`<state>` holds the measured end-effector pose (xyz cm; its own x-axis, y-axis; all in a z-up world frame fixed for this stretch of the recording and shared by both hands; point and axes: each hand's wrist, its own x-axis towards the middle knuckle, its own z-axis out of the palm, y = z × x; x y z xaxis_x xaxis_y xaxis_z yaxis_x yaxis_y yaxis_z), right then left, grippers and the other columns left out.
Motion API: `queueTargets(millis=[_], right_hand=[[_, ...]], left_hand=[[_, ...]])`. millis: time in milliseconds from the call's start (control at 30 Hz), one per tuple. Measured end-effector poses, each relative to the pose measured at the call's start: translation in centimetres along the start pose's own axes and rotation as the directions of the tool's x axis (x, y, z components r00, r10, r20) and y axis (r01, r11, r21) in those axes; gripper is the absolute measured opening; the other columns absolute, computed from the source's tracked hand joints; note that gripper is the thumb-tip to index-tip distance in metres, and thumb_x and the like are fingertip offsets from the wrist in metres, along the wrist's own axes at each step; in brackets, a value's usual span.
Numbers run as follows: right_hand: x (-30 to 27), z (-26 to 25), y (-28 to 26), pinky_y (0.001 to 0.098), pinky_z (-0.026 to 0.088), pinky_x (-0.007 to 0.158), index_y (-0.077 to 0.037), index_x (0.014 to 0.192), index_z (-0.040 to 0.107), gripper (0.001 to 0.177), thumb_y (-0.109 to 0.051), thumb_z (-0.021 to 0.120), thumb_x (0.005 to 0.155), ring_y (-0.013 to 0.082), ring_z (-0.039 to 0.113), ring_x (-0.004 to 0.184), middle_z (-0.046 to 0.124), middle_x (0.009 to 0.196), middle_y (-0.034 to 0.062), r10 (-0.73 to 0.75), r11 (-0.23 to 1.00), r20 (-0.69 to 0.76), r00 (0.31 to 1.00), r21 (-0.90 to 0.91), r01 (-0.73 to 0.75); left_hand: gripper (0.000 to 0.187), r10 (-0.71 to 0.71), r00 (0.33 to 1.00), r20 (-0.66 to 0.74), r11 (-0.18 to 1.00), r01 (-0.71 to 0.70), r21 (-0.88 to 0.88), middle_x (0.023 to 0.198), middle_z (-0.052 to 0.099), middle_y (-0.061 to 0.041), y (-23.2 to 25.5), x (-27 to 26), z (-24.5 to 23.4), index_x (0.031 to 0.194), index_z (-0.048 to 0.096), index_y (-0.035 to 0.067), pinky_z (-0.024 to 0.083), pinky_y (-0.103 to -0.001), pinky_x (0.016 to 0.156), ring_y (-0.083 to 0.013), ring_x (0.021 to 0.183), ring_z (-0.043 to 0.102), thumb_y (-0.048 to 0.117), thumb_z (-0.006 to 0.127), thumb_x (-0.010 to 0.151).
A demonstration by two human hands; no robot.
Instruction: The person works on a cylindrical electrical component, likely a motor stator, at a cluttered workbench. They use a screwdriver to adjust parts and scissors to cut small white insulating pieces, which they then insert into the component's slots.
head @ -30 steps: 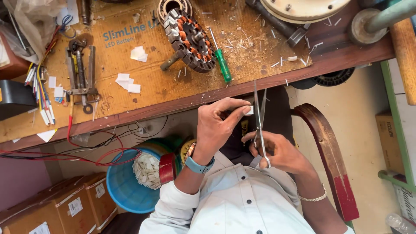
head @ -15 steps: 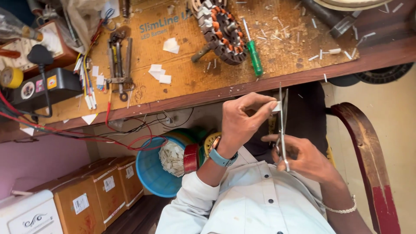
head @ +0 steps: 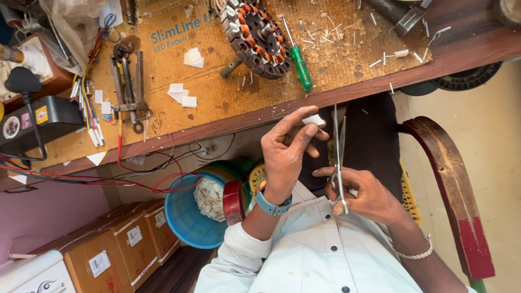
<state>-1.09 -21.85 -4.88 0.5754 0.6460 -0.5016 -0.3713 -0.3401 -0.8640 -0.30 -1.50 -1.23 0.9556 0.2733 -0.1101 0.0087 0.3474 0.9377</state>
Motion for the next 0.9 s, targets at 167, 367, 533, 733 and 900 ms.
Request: queueTargets(millis=[167, 367, 533, 733, 900], right_hand=[[0.3, 0.4, -1.0, 0.0266, 0.050, 0.063, -0.004, 0.132, 0.068, 0.082, -0.045, 0.090, 0.064, 0.0080, 0.058, 0.071, 0.063, 0.077, -0.0018, -0.100, 0.989, 0.023, 0.995, 0.110, 0.096], [0.7, 0.3, -1.9, 0.0259, 0.046, 0.060, -0.009, 0.135, 0.068, 0.082, -0.038, 0.086, 0.061, 0.0081, 0.054, 0.066, 0.060, 0.073, -0.0034, 0.063, 0.996, 0.062, 0.996, -0.065, -0.059], [0.6, -0.1, -2.1, 0.0261, 0.046, 0.061, -0.002, 0.137, 0.065, 0.089, -0.041, 0.090, 0.061, 0.0086, 0.053, 0.068, 0.058, 0.074, -0.0021, -0.011, 0.994, 0.100, 0.995, 0.109, 0.000], [-0.1, -0.1, -1.7, 0.0249, 0.047, 0.062, 0.000, 0.135, 0.065, 0.094, -0.049, 0.091, 0.059, 0.0075, 0.056, 0.069, 0.060, 0.074, -0.0029, -0.005, 0.998, 0.114, 0.993, 0.065, -0.003], [-0.7, -0.3, -1.1, 0.0221, 0.048, 0.066, 0.001, 0.138, 0.064, 0.094, -0.047, 0.093, 0.062, 0.0044, 0.057, 0.074, 0.061, 0.078, -0.0045, -0.071, 0.993, 0.105, 0.992, 0.099, 0.061]], left_hand=[[0.032, -0.069, 0.997, -0.036, 0.996, 0.071, 0.053, 0.099, 0.077, -0.008, 1.1, 0.1, -0.5, 0.125, 0.068, 0.001, 0.053, -0.019, 0.053, -0.0124, 0.079, 0.075, 0.005, 0.072, 0.094], [0.015, 0.021, 0.999, 0.032, 0.970, -0.028, 0.241, 0.094, 0.079, -0.009, 1.9, 0.4, -1.9, 0.111, 0.078, -0.002, 0.053, -0.018, 0.057, -0.0097, 0.076, 0.074, 0.006, 0.075, 0.099], [0.016, 0.101, 0.994, 0.031, 0.951, -0.106, 0.292, 0.099, 0.078, -0.005, 3.0, 0.3, -1.5, 0.108, 0.077, -0.002, 0.057, -0.019, 0.057, -0.0050, 0.075, 0.069, 0.007, 0.074, 0.095], [0.013, 0.013, 0.997, 0.076, 0.961, -0.034, 0.274, 0.093, 0.078, -0.004, 3.4, 0.4, -0.5, 0.105, 0.076, -0.002, 0.059, -0.019, 0.059, -0.0040, 0.079, 0.071, 0.007, 0.073, 0.095], [0.010, 0.025, 0.995, 0.098, 0.941, -0.056, 0.332, 0.084, 0.077, -0.005, 3.0, -0.1, -0.5, 0.100, 0.075, -0.002, 0.056, -0.020, 0.057, -0.0055, 0.073, 0.070, 0.007, 0.074, 0.097]])
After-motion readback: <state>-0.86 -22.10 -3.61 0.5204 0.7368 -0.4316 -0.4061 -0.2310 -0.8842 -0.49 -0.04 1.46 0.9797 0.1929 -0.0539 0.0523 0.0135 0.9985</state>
